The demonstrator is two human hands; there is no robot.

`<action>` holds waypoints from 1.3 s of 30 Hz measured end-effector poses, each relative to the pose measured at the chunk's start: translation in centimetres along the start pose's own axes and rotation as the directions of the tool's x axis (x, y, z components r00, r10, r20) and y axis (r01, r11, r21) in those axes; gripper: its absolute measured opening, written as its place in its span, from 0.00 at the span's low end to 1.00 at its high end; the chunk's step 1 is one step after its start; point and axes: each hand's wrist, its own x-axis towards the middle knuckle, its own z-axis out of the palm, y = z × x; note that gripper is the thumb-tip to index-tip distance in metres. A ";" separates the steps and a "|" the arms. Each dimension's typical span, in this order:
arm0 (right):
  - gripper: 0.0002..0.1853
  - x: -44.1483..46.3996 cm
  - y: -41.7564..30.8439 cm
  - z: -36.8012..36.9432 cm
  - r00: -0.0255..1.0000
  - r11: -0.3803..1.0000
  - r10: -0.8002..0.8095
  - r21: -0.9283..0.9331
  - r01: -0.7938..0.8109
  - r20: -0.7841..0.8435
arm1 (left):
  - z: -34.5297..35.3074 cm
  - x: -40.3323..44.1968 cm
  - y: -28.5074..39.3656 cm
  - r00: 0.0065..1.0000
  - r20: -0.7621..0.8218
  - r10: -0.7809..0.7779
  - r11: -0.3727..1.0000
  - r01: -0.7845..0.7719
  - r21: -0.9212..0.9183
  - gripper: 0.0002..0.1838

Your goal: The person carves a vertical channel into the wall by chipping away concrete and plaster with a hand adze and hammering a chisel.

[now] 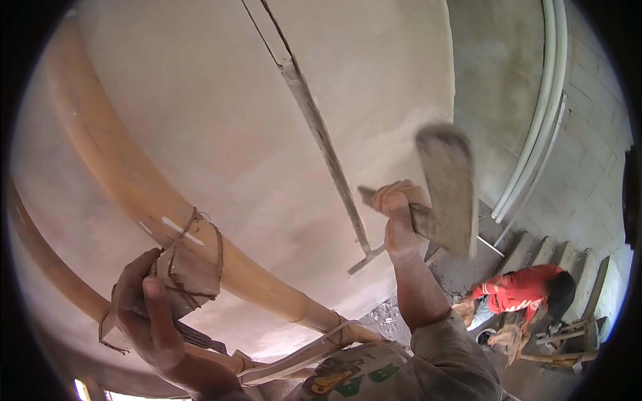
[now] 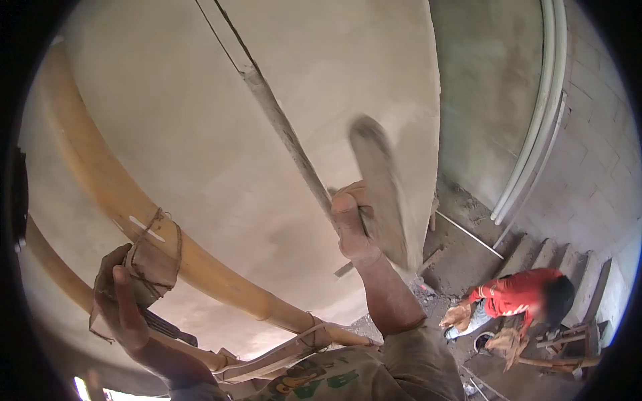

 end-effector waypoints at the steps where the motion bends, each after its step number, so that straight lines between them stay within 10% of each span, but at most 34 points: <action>1: 0.14 0.8 0.7 0.5 0.999 1.000 -0.023 -0.012 0.023 -0.023 | 0.1 1.1 0.4 0.999 0.020 0.032 0.999 -0.032 0.018 0.24; 3: 0.15 1.1 5.8 -2.4 0.973 0.912 0.227 -0.344 -0.224 -0.031 | 2.2 2.0 2.9 1.000 0.004 0.031 0.998 -0.031 0.058 0.25; 4: 0.16 2.1 6.2 -2.3 0.743 0.691 0.656 -0.504 -0.519 0.133 | 2.1 2.2 3.5 1.000 0.015 0.024 0.996 -0.026 0.090 0.25; 7: 0.11 0.6 5.9 -5.3 0.681 0.608 0.724 -0.571 -0.552 0.112 | 1.9 1.4 3.7 0.998 0.059 0.023 0.993 -0.030 0.115 0.25; 11: 0.14 6.4 0.9 -6.2 0.779 0.730 0.626 -0.387 -0.564 0.046 | 4.4 3.7 5.6 0.999 0.003 0.041 0.999 -0.041 -0.023 0.24; 17: 0.15 6.4 1.0 -3.4 0.995 0.970 0.095 0.227 -0.087 -0.024 | 3.3 2.6 4.1 0.997 -0.003 0.080 0.995 -0.080 0.058 0.22; 20: 0.11 5.0 6.7 -3.0 0.699 0.665 0.701 -0.485 -0.568 0.142 | 2.8 1.9 4.1 0.997 0.023 0.074 0.992 -0.076 0.102 0.22; 27: 0.14 5.1 0.1 -3.3 0.812 0.762 0.580 -0.396 -0.512 0.067 | 3.0 2.3 3.5 0.998 0.003 0.060 0.998 -0.060 0.013 0.21; 30: 0.12 6.8 -3.1 -2.4 0.985 0.982 0.100 0.148 -0.120 0.138 | 2.7 2.0 3.2 0.999 0.002 0.032 0.999 -0.032 0.030 0.22; 33: 0.11 6.6 3.2 -1.9 0.995 0.978 0.042 0.198 -0.060 0.090 | 2.9 2.6 3.7 0.998 -0.010 0.058 0.993 -0.057 0.101 0.22; 34: 0.11 6.1 5.2 -1.2 0.949 0.935 0.306 -0.211 -0.285 0.072 | 3.0 2.5 4.0 0.998 -0.006 0.067 0.989 -0.065 0.130 0.23; 37: 0.06 7.4 6.3 -2.3 0.685 0.580 0.719 -0.639 -0.504 0.112 | 3.4 2.8 3.9 0.995 -0.080 0.065 0.989 -0.054 0.135 0.22; 39: 0.07 5.0 3.5 -3.7 0.721 0.648 0.676 -0.589 -0.483 0.153 | 3.1 1.9 4.1 0.999 -0.025 0.036 0.992 -0.032 0.125 0.22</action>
